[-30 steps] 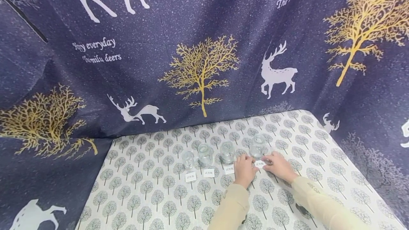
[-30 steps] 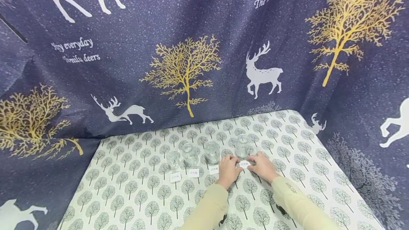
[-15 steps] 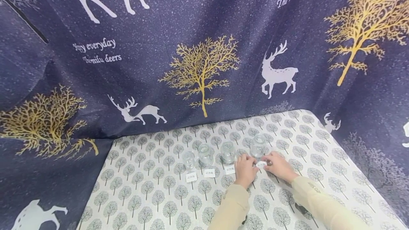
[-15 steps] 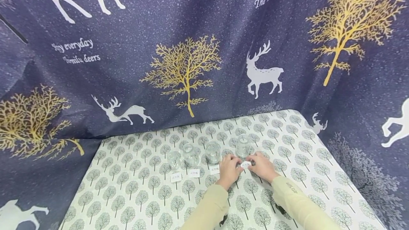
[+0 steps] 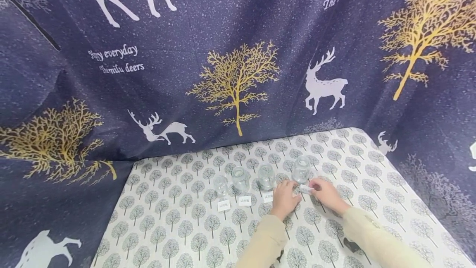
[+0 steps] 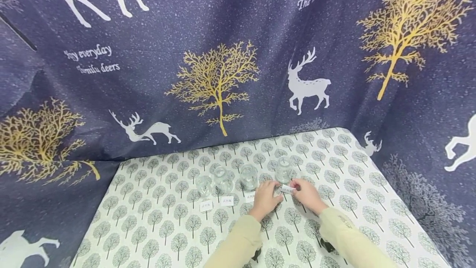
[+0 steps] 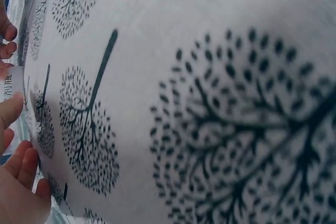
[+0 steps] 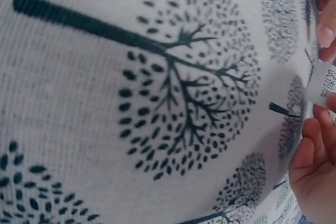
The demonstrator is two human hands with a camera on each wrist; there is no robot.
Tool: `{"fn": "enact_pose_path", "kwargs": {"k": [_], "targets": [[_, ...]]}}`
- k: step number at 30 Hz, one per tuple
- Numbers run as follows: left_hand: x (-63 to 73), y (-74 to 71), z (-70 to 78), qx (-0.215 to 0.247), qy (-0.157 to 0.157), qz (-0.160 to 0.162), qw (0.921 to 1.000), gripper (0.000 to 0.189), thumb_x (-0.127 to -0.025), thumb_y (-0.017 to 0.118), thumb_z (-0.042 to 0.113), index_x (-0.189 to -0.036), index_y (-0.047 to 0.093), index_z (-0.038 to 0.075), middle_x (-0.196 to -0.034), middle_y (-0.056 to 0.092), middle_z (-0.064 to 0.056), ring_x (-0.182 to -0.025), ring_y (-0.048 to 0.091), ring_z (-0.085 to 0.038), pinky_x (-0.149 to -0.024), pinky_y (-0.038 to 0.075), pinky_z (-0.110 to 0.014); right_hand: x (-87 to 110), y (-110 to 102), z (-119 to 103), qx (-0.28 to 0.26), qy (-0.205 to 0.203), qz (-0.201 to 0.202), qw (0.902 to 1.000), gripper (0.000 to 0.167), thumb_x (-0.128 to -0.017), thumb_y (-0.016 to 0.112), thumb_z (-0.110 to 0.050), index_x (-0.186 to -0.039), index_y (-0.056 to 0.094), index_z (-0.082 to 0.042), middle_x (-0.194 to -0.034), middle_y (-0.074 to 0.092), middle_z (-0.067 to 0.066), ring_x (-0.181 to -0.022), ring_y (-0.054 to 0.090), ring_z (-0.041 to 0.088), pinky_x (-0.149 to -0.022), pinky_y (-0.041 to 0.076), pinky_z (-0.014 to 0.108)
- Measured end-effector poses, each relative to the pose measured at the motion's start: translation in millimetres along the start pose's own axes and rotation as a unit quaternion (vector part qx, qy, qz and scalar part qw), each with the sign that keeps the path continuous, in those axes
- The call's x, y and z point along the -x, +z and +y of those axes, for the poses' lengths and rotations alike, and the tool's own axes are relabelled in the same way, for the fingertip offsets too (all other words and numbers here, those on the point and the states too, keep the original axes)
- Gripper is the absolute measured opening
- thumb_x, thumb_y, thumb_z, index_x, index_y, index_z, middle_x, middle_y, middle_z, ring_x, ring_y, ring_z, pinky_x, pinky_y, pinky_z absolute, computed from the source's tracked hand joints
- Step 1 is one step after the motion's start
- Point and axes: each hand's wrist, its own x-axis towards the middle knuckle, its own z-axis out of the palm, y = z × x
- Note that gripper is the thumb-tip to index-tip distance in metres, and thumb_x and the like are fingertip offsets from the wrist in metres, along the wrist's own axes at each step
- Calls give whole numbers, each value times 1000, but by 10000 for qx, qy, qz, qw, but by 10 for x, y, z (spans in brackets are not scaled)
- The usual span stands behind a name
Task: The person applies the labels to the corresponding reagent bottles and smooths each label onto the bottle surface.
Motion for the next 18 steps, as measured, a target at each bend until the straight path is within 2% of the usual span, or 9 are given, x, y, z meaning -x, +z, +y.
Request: {"fn": "enact_pose_path", "kwargs": {"k": [3,6,9,12,18], "targets": [[5,-54,-16,397,-24,-94,9992,42,-77,64,35,-115,54,21,-113,58,5,-105,52,-14,-91,41,-31,9,-41,8,-181,71,-14,9998,5,-81,57,-11,-86,57,-10,-88,61,7,-81,57,23,-70,49,35],[2,-84,-43,991,-111,-62,9950,42,-77,65,32,-115,54,19,-109,62,4,-102,56,-13,-90,43,-31,20,-84,5,-641,262,-26,9976,6,-79,59,-8,-84,55,-7,-76,58,4,-65,51,12,-57,44,23],[-5,-84,-58,1721,-250,-71,9847,39,-77,65,29,-113,56,18,-100,65,5,-93,59,-9,-83,47,-24,31,-126,-4,-1109,376,-113,9931,8,-77,59,-5,-81,52,-5,-69,57,6,-56,47,10,-50,42,21],[-10,-72,-49,2355,-250,-98,9715,36,-78,65,25,-111,57,16,-93,66,4,-83,61,-5,-75,49,-17,55,-151,-23,-1577,504,-283,9858,8,-78,58,-4,-81,50,-2,-66,58,9,-54,48,12,-48,43,23],[5,-120,42,3128,-167,-325,9491,37,-77,66,19,-112,57,10,-91,67,-3,-76,63,-5,-64,49,-12,123,-151,-61,-1981,544,-533,9772,16,-77,57,-5,-89,50,3,-71,61,12,-59,54,16,-54,46,25]]}}
